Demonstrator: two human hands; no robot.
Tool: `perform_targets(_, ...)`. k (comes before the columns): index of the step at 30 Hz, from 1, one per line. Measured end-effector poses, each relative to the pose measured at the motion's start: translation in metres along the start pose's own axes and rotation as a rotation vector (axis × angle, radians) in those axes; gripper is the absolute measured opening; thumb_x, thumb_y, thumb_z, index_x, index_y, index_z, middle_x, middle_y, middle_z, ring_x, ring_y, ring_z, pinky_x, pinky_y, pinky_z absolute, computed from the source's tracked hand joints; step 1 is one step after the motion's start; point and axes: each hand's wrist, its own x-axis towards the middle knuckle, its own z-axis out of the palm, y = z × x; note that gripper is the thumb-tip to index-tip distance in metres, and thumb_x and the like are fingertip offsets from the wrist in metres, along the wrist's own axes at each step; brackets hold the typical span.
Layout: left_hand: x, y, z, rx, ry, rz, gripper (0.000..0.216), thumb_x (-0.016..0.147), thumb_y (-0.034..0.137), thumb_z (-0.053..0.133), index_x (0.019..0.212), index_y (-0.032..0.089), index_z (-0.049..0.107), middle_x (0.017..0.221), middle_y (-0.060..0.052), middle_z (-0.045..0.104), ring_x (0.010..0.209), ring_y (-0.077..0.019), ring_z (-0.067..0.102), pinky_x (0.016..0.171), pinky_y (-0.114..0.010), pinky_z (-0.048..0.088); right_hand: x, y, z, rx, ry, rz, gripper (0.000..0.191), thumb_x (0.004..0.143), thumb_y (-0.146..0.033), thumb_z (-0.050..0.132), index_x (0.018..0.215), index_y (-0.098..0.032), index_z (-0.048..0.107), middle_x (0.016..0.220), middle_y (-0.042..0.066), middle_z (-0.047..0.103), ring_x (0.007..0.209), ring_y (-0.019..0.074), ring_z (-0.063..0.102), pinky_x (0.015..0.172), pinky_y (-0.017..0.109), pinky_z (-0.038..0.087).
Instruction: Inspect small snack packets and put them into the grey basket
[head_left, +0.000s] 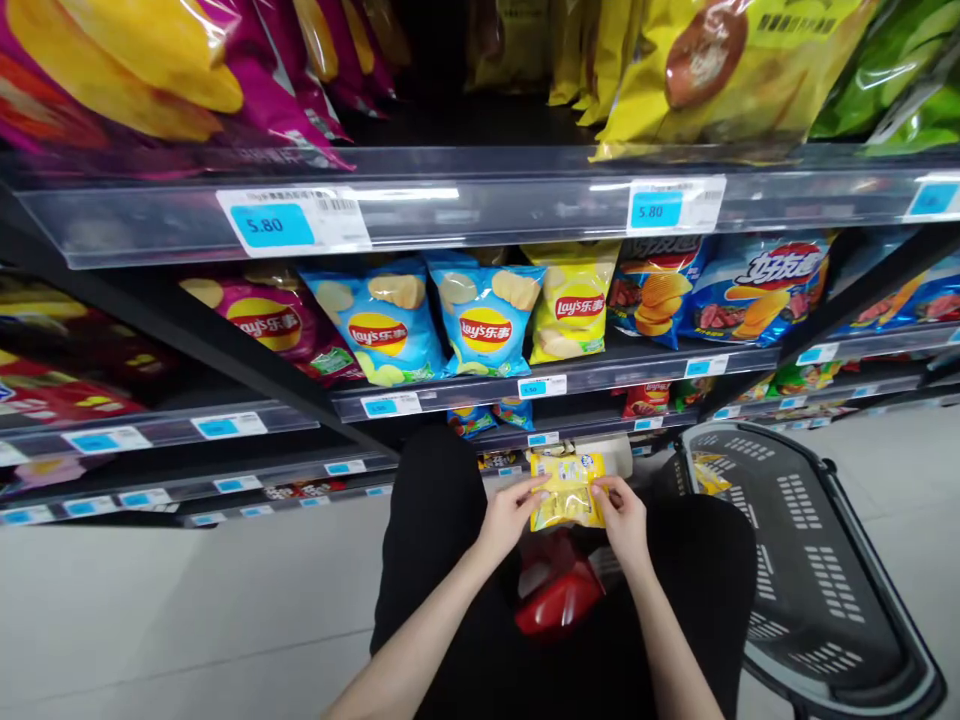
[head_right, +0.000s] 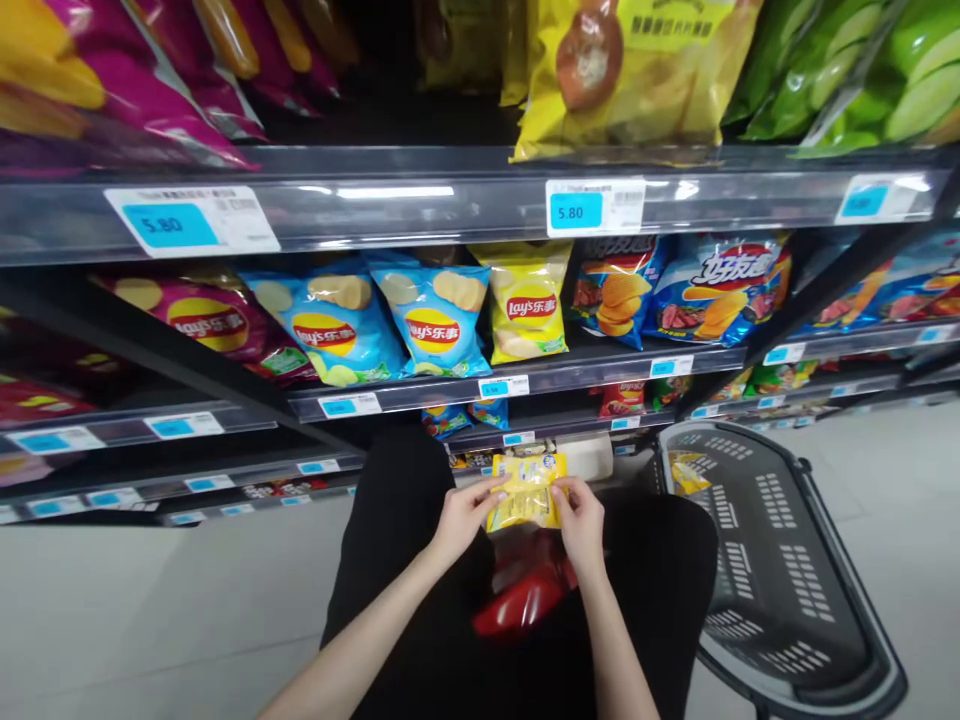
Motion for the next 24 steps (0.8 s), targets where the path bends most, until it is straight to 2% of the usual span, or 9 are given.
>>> perform_targets(3, 0.0, -0.001, 0.002, 0.087, -0.03, 0.088, 0.019, 0.076, 0.028, 0.065, 0.09, 0.023, 0.077, 0.086, -0.006, 0.075, 0.077, -0.0225, 0.067, 0.075, -0.034, 0.052, 0.002, 0.006, -0.004, -0.008, -0.029, 0.0, 0.029, 0.076, -0.047, 0.064, 0.078, -0.018, 0.062, 0.08, 0.006, 0.066, 0.074, 0.0204, 0.061, 0.065, 0.03, 0.05)
perform_targets(8, 0.003, 0.0, 0.001, 0.208, -0.093, 0.154, 0.019, 0.082, 0.031, 0.058, 0.085, 0.023, 0.075, 0.087, -0.008, 0.075, 0.082, -0.0238, 0.068, 0.08, -0.034, 0.051, 0.005, 0.006, -0.015, 0.034, -0.143, 0.023, 0.031, 0.075, -0.049, 0.066, 0.075, -0.018, 0.06, 0.073, 0.004, 0.065, 0.068, 0.0189, 0.061, 0.063, 0.029, 0.048)
perform_targets(14, 0.007, 0.006, -0.005, 0.315, -0.199, 0.127, 0.019, 0.085, 0.031, 0.055, 0.079, 0.024, 0.071, 0.075, -0.003, 0.072, 0.067, -0.0186, 0.065, 0.067, -0.026, 0.048, 0.012, -0.001, -0.031, 0.035, -0.28, 0.068, 0.033, 0.071, -0.049, 0.071, 0.068, -0.017, 0.062, 0.065, 0.003, 0.064, 0.061, 0.0174, 0.058, 0.057, 0.027, 0.045)
perform_targets(18, 0.008, 0.011, -0.006, 0.338, -0.219, 0.092, 0.021, 0.087, 0.031, 0.052, 0.078, 0.023, 0.069, 0.071, -0.001, 0.069, 0.065, -0.0165, 0.062, 0.064, -0.024, 0.045, 0.013, -0.006, -0.033, 0.04, -0.292, 0.085, 0.037, 0.07, -0.054, 0.07, 0.065, -0.019, 0.058, 0.059, 0.001, 0.059, 0.056, 0.0154, 0.053, 0.052, 0.026, 0.04)
perform_targets(24, 0.01, 0.014, -0.012, 0.283, -0.325, 0.028, 0.024, 0.084, 0.032, 0.056, 0.072, 0.018, 0.071, 0.051, 0.001, 0.064, 0.048, -0.0133, 0.056, 0.05, -0.021, 0.042, 0.007, -0.013, -0.034, 0.06, -0.342, 0.092, 0.038, 0.072, -0.054, 0.068, 0.064, -0.019, 0.055, 0.057, -0.002, 0.055, 0.052, 0.0132, 0.049, 0.049, 0.024, 0.037)
